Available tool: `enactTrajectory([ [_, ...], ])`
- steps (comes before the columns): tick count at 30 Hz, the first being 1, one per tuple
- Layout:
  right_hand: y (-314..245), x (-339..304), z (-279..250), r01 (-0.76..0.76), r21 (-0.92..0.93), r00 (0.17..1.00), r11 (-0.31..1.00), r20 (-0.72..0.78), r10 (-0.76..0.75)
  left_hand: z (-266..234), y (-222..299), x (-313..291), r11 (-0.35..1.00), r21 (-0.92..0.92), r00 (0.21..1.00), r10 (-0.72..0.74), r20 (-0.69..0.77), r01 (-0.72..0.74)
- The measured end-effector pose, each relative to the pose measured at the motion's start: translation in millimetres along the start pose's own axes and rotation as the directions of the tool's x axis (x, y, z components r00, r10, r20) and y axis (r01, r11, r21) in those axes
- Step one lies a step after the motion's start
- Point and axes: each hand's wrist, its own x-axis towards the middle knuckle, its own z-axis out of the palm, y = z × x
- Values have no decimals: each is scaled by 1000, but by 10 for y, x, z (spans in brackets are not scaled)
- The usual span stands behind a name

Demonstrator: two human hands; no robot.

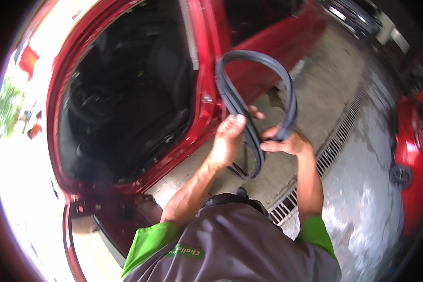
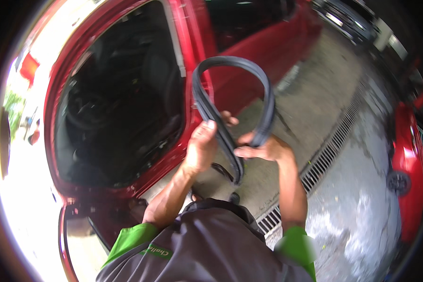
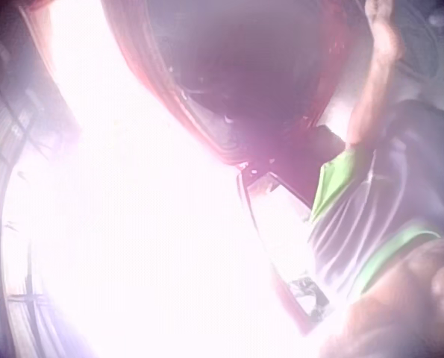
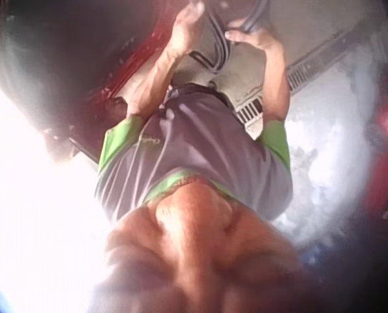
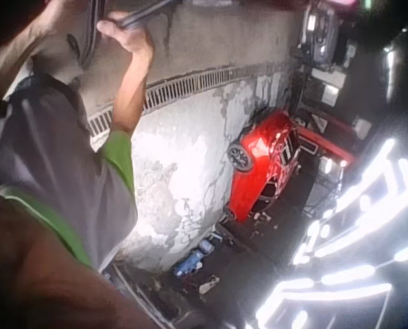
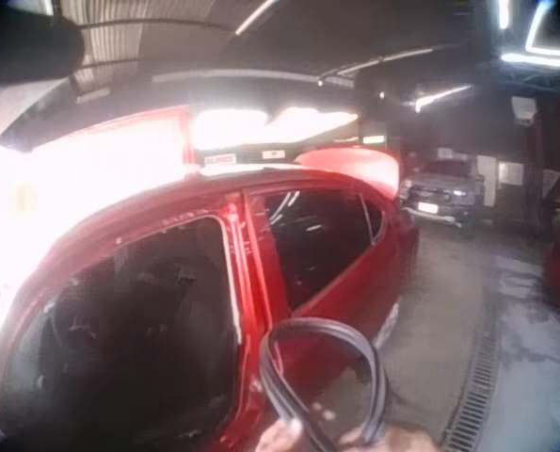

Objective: The person installs a black rubber weather seal strip along the perimeter of a red car door frame. They align the seal with the door's edge and press it into place by hand, working around the top and side sections of the door opening.

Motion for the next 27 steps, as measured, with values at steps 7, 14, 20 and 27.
enactTrajectory([
  [7,1195,316,73,-446,374,792,813,-258,553,71,275,-448,958,-58,959,278,-55,-281],
  [14,-125,1231,310,13,405,946,914,-302,120,66,220,-488,876,193,767,481,-425,-442],
  [20,-1551,1805,814,76,-356,956,931,-241,-170,-542,-113,-267,359,878,575,809,-123,-316],
  [27,-1773,2597,817,427,-430,852,795,-102,-513,-1016,713,-995,15,999,379,925,2,-42],
])
